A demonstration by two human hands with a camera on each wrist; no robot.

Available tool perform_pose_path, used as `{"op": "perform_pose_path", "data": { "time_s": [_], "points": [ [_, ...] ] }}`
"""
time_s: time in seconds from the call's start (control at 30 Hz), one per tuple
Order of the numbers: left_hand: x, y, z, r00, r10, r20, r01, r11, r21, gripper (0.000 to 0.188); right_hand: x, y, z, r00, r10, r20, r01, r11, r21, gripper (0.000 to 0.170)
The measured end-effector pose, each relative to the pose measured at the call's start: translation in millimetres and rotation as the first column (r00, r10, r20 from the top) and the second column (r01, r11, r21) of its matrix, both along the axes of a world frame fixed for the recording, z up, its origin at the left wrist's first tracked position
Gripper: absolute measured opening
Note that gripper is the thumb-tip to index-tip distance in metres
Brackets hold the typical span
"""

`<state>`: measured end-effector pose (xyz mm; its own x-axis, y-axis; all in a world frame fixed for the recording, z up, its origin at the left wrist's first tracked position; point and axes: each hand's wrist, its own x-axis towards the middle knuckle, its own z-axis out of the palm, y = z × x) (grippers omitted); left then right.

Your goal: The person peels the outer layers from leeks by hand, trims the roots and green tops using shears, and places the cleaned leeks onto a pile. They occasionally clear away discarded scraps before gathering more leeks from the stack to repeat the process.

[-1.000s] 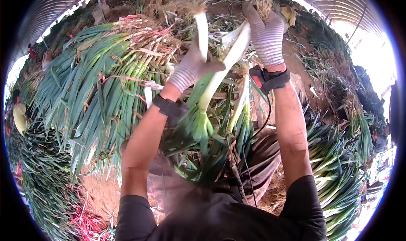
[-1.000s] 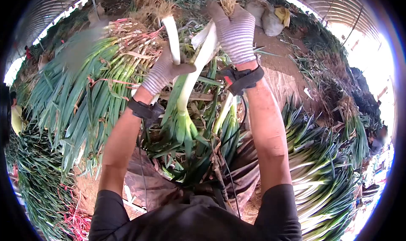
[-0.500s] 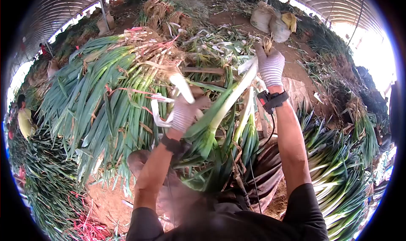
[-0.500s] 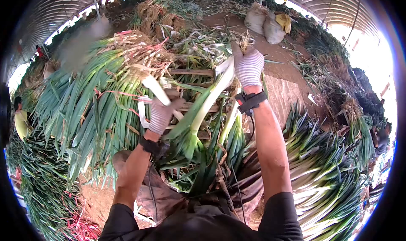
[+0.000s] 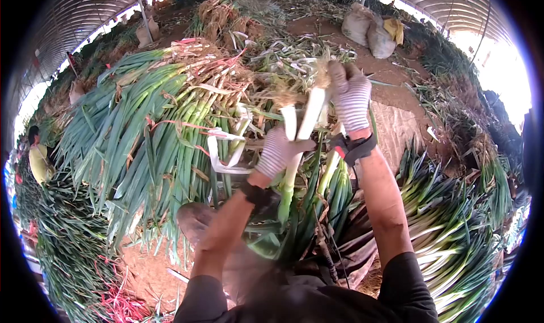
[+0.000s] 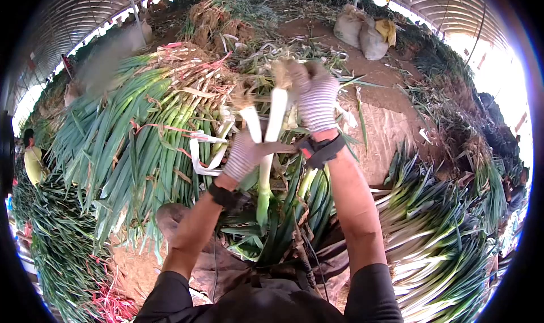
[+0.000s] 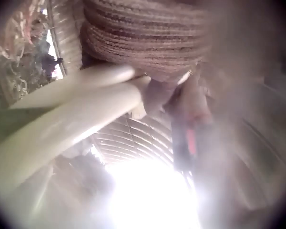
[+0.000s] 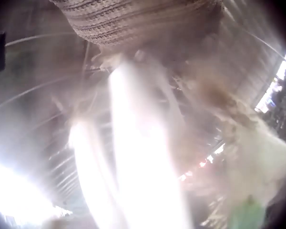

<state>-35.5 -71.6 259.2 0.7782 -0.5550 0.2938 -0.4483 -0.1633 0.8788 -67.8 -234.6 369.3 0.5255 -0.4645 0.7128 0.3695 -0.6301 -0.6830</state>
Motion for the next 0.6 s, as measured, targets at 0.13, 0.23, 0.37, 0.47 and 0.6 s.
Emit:
{"op": "perform_pose_path", "data": {
  "time_s": [0.13,0.23,0.37,0.47,0.6],
  "points": [
    [17.7,44.3,8.3,0.972,-0.111,-0.206,0.026,0.927,-0.375,0.018,25.1,-89.7,-38.8,0.992,-0.121,-0.045,0.128,0.913,0.387,0.046],
    [53.7,71.9,-4.6,0.987,0.054,-0.152,-0.097,0.952,-0.292,0.02,20.1,-129.1,-87.4,0.864,-0.42,-0.278,0.386,0.907,-0.17,0.042],
    [58.1,87.5,-7.0,0.966,-0.012,-0.258,-0.07,0.949,-0.306,0.024,5.6,-131.7,-90.5,0.772,-0.322,-0.548,0.201,0.942,-0.27,0.052],
    [59.3,73.7,-17.0,0.977,-0.04,-0.211,-0.022,0.958,-0.285,0.028,-0.6,-91.9,-56.4,0.681,-0.44,-0.585,-0.032,0.781,-0.624,0.075],
    [67.3,55.6,-27.8,0.999,0.03,-0.042,-0.032,0.998,-0.063,0.042,-22.9,-5.6,15.4,0.883,-0.443,-0.154,-0.009,0.313,-0.95,0.078]
  ]
}}
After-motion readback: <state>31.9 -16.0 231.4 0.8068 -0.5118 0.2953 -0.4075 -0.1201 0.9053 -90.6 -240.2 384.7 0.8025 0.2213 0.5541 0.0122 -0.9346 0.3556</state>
